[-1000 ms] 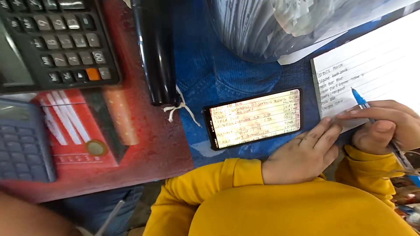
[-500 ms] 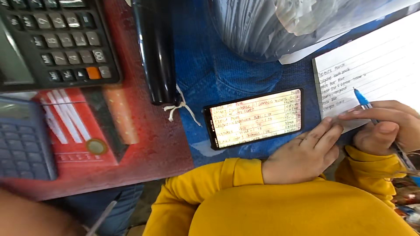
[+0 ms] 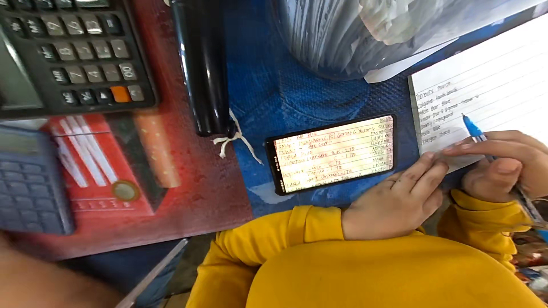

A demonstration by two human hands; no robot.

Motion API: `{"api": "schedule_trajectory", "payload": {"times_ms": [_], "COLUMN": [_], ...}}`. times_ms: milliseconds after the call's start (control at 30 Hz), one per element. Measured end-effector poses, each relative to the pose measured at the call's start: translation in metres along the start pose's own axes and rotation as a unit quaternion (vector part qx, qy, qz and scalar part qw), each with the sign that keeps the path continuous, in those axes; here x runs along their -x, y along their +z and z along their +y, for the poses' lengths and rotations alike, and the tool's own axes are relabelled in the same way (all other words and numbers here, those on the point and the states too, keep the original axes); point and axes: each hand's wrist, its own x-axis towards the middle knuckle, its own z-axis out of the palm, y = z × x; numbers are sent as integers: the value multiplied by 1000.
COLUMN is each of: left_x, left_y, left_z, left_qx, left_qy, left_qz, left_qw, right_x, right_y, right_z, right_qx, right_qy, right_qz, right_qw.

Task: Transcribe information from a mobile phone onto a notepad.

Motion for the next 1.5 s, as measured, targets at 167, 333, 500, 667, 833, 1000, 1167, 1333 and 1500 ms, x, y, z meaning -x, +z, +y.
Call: {"api": "schedule_trajectory", "payload": {"times_ms": [167,333,500,667,833,1000,1167,1333,1500], "left_x": [0,0,0,0,0,0,0,-1,0], "left_y": [-1,0,0,0,1,1,2,2,2], "left_z": [0,0,0,-1,-1,-1,-1,-1,-1], "left_qx": [5,3,-15,-8,-1,1,-6,5,-5], "left_qy": [-2,0,4,6,6,5,6,3,8], "left_qz": [-1,-4,4,-1,2,5,9,8,5], "left_qw": [1000,1000,1000,1000,1000,1000,1000,1000,1000], "right_x": [0,0,0,0,0,-1,0,0,-1], "right_y": [0,0,1,1,1,0,0,1,1], "right_z": [-1,0,0,0,0,-1,0,-1,-1], "right_qx": [-1,0,-4,-5,-4,-5,-6,-1,-3], "right_qy": [5,1,0,0,-3,-2,-2,0,4], "right_qz": [1,1,2,1,1,-4,0,4,1], "right_qw": [1000,1000,1000,1000,1000,1000,1000,1000,1000]}}
